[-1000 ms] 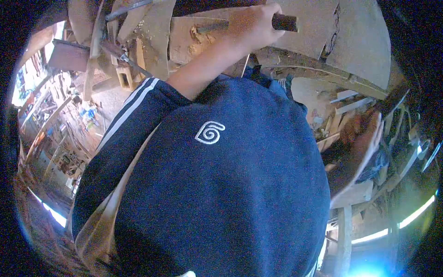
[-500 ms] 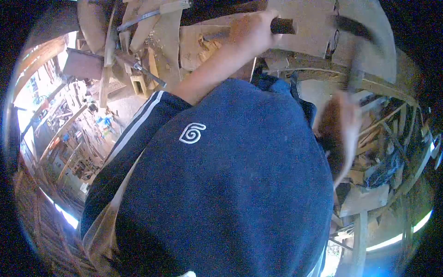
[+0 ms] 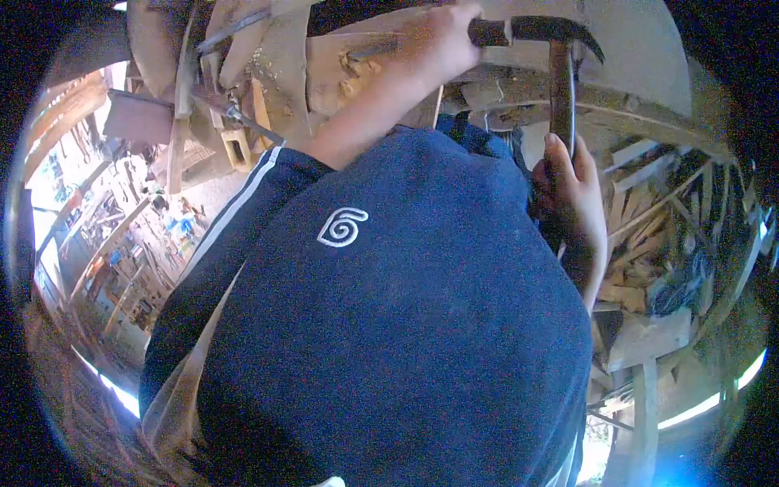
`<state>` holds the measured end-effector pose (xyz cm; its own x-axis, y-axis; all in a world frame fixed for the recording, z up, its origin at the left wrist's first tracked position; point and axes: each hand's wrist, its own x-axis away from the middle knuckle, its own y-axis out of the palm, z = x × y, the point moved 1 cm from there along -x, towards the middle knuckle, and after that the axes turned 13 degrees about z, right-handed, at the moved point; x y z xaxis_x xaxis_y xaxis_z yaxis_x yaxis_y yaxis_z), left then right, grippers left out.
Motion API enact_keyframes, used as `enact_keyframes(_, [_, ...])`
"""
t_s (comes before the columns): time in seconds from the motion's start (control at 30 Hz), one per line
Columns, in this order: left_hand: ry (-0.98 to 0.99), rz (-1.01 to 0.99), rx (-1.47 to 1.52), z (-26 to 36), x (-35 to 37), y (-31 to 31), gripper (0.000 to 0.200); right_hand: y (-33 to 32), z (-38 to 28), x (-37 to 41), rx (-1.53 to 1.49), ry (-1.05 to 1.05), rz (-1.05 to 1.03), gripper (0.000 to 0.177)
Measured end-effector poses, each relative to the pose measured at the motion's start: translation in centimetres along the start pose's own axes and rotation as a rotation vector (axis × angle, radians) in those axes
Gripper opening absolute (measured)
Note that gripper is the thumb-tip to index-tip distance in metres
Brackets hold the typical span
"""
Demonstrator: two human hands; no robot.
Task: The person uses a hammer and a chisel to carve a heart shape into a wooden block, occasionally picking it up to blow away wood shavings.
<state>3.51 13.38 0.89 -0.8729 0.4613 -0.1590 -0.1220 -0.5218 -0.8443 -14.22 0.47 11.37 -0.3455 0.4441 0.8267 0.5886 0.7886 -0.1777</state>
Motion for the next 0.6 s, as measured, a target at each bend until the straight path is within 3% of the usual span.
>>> enact_keyframes(0.03, [0.012, 0.005, 0.009, -0.1, 0.0, 0.3, 0.024, -0.6, -0.8, 0.4, -0.006, -0.010, 0.011, 0.018])
enact_keyframes(0.1, [0.041, 0.003, 0.072, -0.6, 0.6, 0.5, 0.021, -2.8, -1.4, 1.2, 0.018, -0.065, 0.271, 0.021])
enact_keyframes(0.13, [0.026, -0.003, 0.065, -0.5, 0.6, 0.4, 0.021, -4.1, -1.7, 1.1, 0.175, -0.320, 0.333, 0.019])
enact_keyframes(0.17, [0.027, -0.002, 0.069, -0.4, 0.7, 0.5, 0.021, -6.0, -2.6, 2.1, 0.018, -0.310, 0.234, 0.017])
enact_keyframes(0.43, [0.078, -0.074, 0.040, -0.2, 1.1, 0.3, 0.022, 0.1, 3.3, -0.3, 0.182, -0.384, 0.108, 0.017])
enact_keyframes(0.5, [0.076, -0.122, 0.070, -0.2, 1.0, 0.2, 0.028, -1.8, 1.1, 2.5, -0.074, -0.040, 0.007, 0.018])
enact_keyframes(0.6, [0.043, -0.138, 0.065, -0.1, 1.2, -0.1, 0.029, -4.4, 0.6, 3.2, -0.049, -0.179, 0.299, 0.023])
